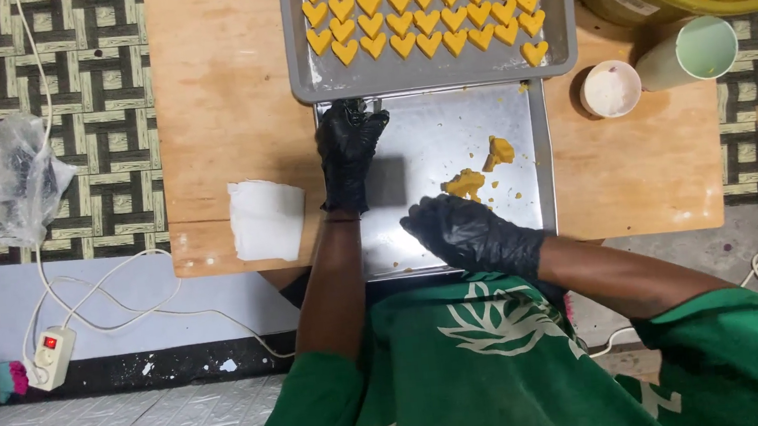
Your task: Shaping small pieces of yellow dough into heart shapes by hand and arranging them on a baking tray.
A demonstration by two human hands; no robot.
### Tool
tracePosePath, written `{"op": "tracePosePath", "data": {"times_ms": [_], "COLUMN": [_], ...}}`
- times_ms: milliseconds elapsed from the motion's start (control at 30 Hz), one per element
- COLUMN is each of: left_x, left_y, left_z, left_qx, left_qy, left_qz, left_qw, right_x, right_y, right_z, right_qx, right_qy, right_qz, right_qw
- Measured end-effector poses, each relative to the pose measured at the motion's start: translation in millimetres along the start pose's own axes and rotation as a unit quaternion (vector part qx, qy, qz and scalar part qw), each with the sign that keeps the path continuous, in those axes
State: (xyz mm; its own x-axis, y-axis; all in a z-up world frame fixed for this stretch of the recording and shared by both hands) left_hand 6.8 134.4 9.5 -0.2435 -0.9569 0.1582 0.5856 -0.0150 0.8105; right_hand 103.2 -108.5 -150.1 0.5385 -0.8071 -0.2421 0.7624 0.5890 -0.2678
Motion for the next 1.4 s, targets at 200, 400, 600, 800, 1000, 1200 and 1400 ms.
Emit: {"op": "tracePosePath", "data": {"times_ms": [200, 400, 600, 800, 1000, 1200, 1400], "left_x": [7, 11, -1, 26, 53, 74, 62], "left_y": [6, 9, -11, 26, 54, 30, 7], "left_z": [-5, -1, -15, 13, 2, -65, -87], "left_qx": [0.014, 0.008, 0.009, 0.049, -0.148, -0.348, -0.310], "left_qy": [0.003, 0.005, -0.002, 0.005, 0.081, 0.113, 0.166], "left_qz": [-0.005, -0.004, 0.006, -0.029, -0.260, -0.292, -0.342], "left_qw": [1.000, 1.000, 1.000, 0.998, 0.951, 0.884, 0.871], "right_x": [-9, 10, -7, -27, -7, -15, -17], "right_y": [42, 63, 58, 76, 84, 58, 64], "right_z": [160, 228, 226, 256, 208, 203, 197], "right_qx": [-0.128, -0.057, -0.056, -0.288, -0.737, -0.785, -0.813], "right_qy": [0.031, -0.020, 0.061, 0.263, 0.441, 0.429, 0.392], "right_qz": [-0.240, -0.405, -0.390, -0.444, -0.393, -0.436, -0.381], "right_qw": [0.962, 0.912, 0.917, 0.807, 0.327, 0.094, 0.200]}}
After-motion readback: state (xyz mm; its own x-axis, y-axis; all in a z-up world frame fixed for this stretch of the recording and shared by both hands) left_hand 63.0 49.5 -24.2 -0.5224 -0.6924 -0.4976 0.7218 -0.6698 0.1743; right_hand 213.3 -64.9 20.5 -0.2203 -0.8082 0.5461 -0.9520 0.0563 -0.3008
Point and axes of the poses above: each hand's wrist, its own x-axis away from the middle knuckle, its own z-axis out of the back of the hand, y = z × x, the point moved 7 cm from there along -x, towards the middle knuckle, and after that the axes turned 13 degrees about -x, right-handed, at the moved point
